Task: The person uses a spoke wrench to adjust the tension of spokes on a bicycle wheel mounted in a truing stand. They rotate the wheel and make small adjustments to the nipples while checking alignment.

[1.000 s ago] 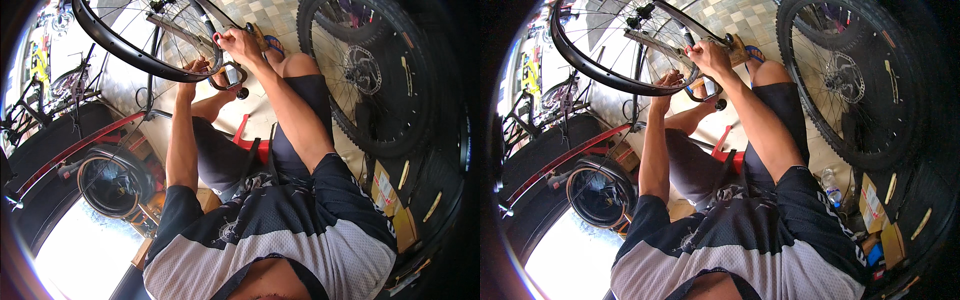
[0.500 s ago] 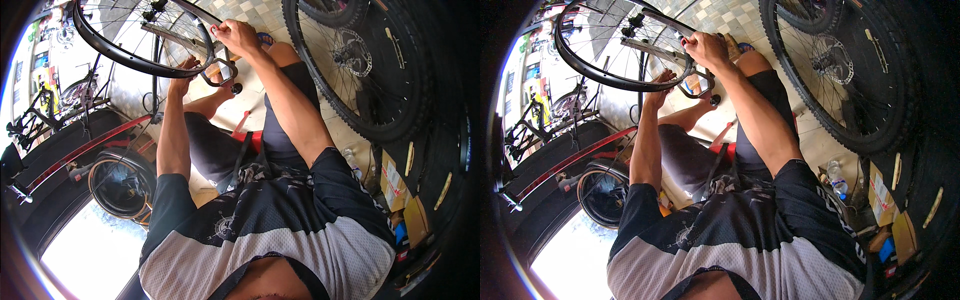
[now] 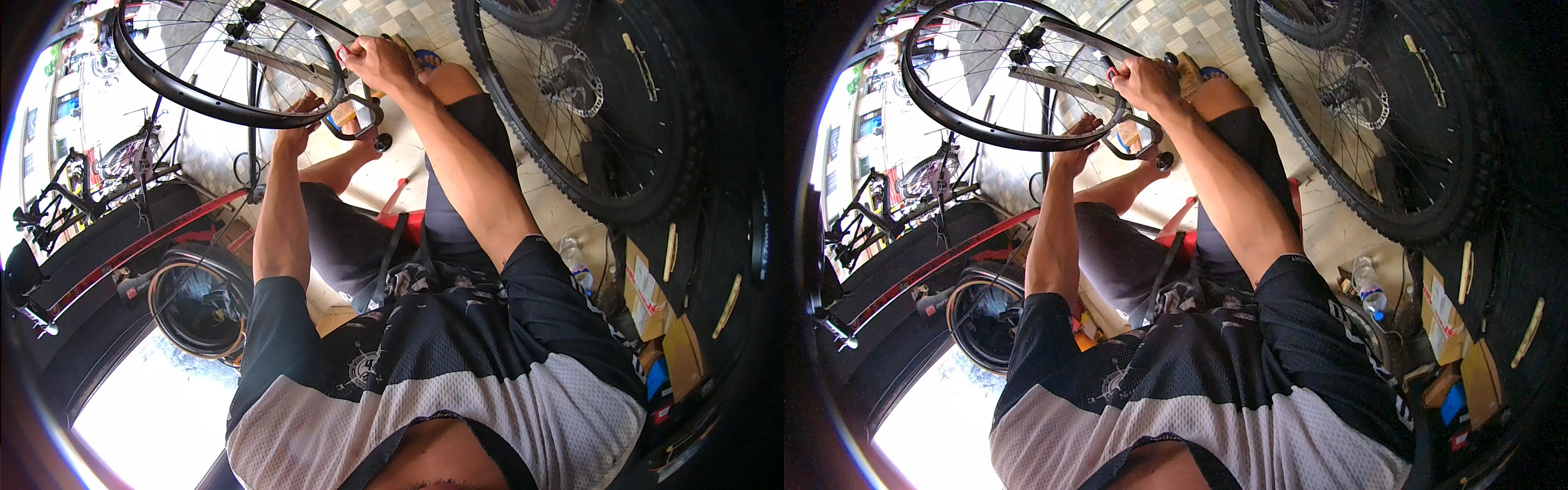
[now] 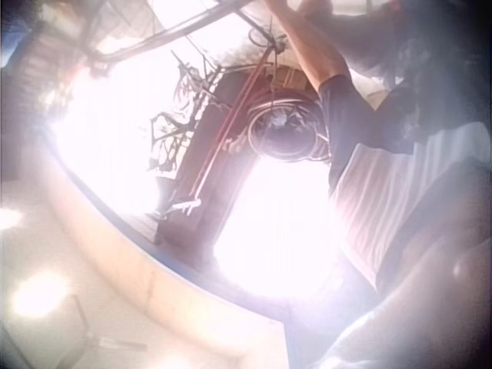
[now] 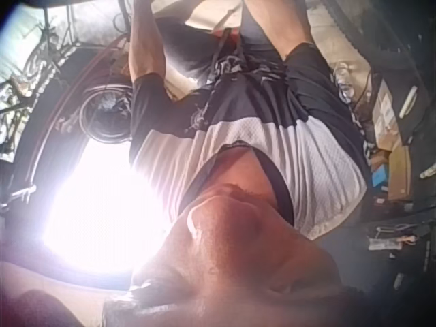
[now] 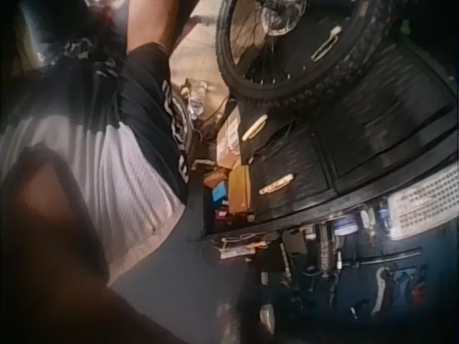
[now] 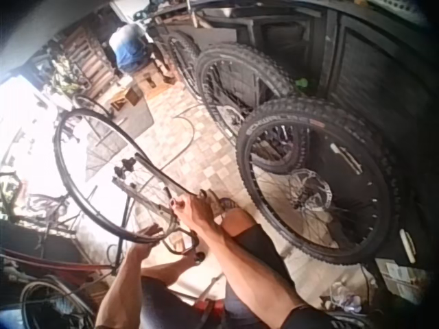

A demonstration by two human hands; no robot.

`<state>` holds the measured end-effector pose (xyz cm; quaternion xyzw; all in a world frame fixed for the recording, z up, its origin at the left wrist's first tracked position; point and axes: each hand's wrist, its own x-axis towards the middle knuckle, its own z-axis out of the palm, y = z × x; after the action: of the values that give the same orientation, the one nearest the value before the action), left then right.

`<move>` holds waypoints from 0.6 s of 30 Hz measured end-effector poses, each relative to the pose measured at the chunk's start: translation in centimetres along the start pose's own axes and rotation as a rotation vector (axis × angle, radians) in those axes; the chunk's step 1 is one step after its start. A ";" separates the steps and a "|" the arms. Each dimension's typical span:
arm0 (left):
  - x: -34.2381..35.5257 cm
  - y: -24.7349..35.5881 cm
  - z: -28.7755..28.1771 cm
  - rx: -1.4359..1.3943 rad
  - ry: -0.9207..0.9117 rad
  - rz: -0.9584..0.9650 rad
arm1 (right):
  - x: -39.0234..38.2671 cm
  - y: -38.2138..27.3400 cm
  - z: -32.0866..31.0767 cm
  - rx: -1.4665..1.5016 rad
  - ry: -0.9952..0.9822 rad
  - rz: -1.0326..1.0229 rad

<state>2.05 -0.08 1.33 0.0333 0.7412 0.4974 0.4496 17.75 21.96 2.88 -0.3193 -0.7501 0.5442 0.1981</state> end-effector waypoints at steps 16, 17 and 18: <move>-5.7 7.5 -2.1 0.199 0.012 0.074 | -0.5 -0.5 -0.1 -0.006 -0.029 0.038; -6.2 8.4 -2.6 0.217 -0.044 0.101 | -0.6 -0.5 0.0 -0.007 -0.026 0.042; -6.5 9.4 -3.0 0.220 -0.047 0.110 | -0.6 -0.5 0.0 -0.008 -0.022 0.046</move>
<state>0.07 -0.69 12.95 0.1347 0.7776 0.4362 0.4323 18.03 21.42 3.37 -0.3312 -0.7468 0.5492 0.1758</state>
